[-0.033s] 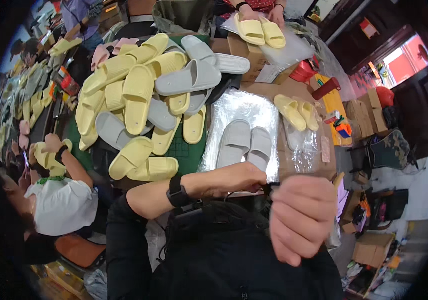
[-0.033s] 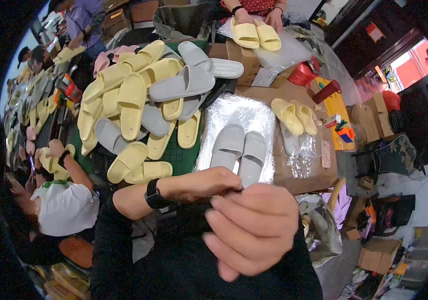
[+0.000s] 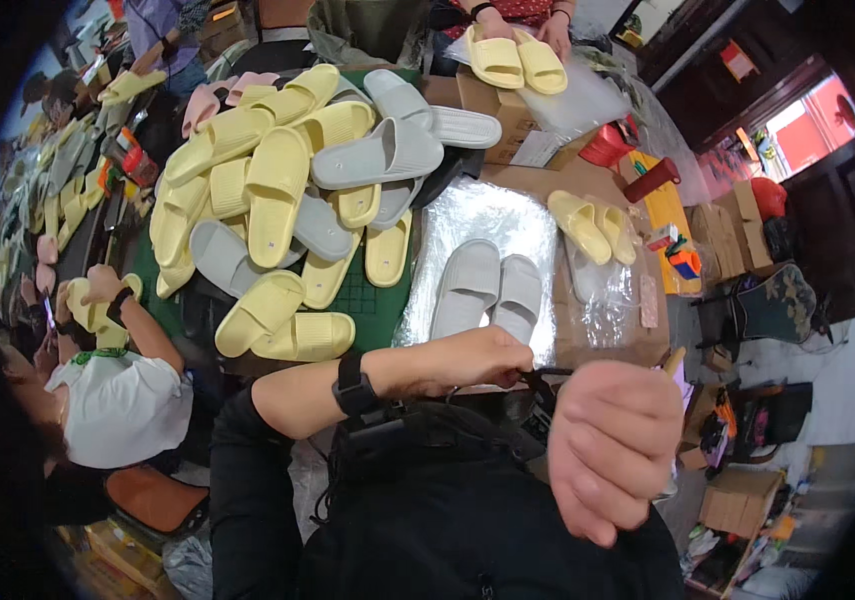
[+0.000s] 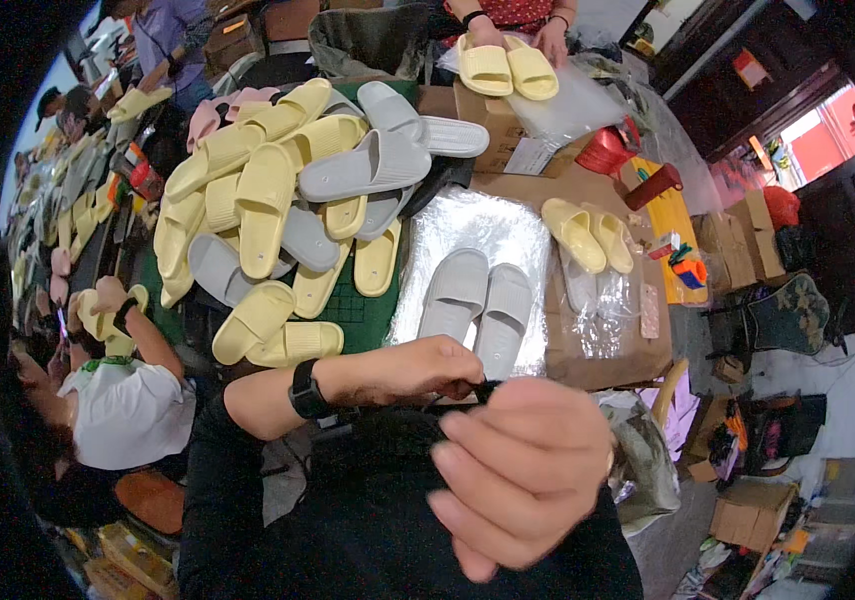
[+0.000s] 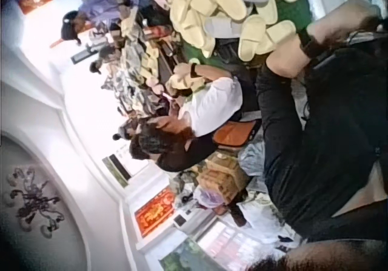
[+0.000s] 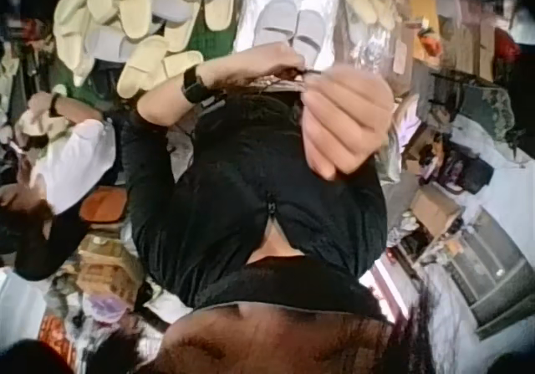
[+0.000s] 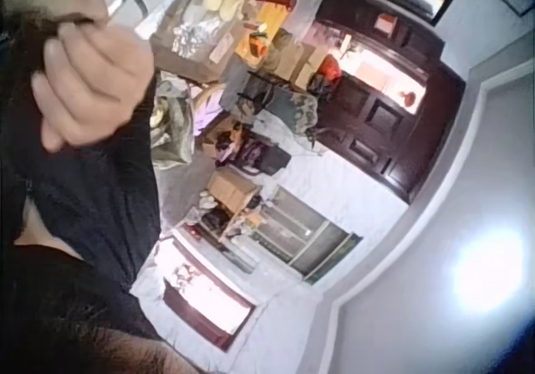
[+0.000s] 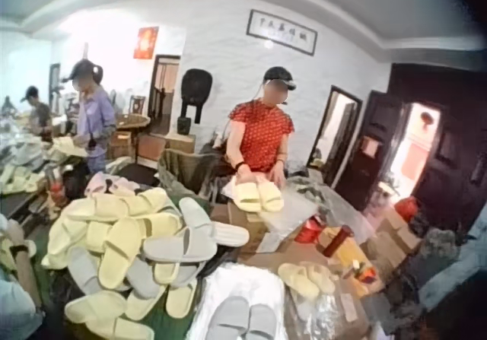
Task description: The recorder is sorting and inspecting various sandals and slippers at a manufacturing or fulfillment station.
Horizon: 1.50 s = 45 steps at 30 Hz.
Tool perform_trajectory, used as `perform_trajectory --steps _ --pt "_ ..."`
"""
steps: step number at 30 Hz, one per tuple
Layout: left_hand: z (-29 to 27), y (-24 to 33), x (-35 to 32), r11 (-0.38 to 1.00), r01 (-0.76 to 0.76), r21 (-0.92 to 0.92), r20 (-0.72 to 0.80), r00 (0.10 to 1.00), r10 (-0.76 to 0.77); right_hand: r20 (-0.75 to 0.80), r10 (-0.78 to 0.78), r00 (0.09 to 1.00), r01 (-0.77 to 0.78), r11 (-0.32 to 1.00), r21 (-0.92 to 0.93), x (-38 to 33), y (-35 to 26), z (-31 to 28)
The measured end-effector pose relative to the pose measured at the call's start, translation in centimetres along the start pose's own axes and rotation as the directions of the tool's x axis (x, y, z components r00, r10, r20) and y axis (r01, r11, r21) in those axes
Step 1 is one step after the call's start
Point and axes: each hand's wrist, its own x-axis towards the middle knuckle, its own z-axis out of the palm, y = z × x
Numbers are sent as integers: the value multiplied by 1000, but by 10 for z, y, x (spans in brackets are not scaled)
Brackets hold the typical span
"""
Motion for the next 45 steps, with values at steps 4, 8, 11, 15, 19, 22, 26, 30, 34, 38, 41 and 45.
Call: perform_trajectory --steps 4,8,11,15,19,22,26,30,34,38,41,45 --pt "5 -11 2 998 -3 66 -45 999 6 -63 -145 987 132 974 -185 6 -23 3" --pt "8 -13 0 999 19 40 -35 999 -18 -117 -321 940 296 936 -190 14 -28 0" --pt "2 -22 -1 999 36 25 -87 996 -34 -102 -338 936 314 929 -196 13 -28 7" --pt "-8 -24 -9 999 8 41 -149 989 -2 -80 -452 888 445 890 -95 16 -23 16" --pt "-18 -13 -14 990 -24 141 -149 988 45 14 -469 883 456 864 215 3 -21 38" --pt "-10 3 -19 949 -204 239 -138 961 241 209 -395 894 320 893 318 -20 -41 54" --pt "1 2 -26 814 -300 497 -120 905 408 222 -406 887 297 867 401 -33 -49 67" --pt "8 -1 -24 663 -422 619 -68 812 579 208 -391 897 277 862 426 -35 -55 72" --pt "10 -4 -25 526 -494 692 52 761 647 215 -370 904 265 879 397 -39 -62 69" --pt "13 -9 -22 564 -496 660 46 777 628 214 -357 909 256 884 391 -39 -61 66" --pt "13 -10 -20 605 -501 619 52 795 605 215 -338 916 247 900 360 -41 -61 62" --pt "12 -10 -16 724 -448 525 138 884 447 227 -281 933 174 901 397 -41 -58 56"
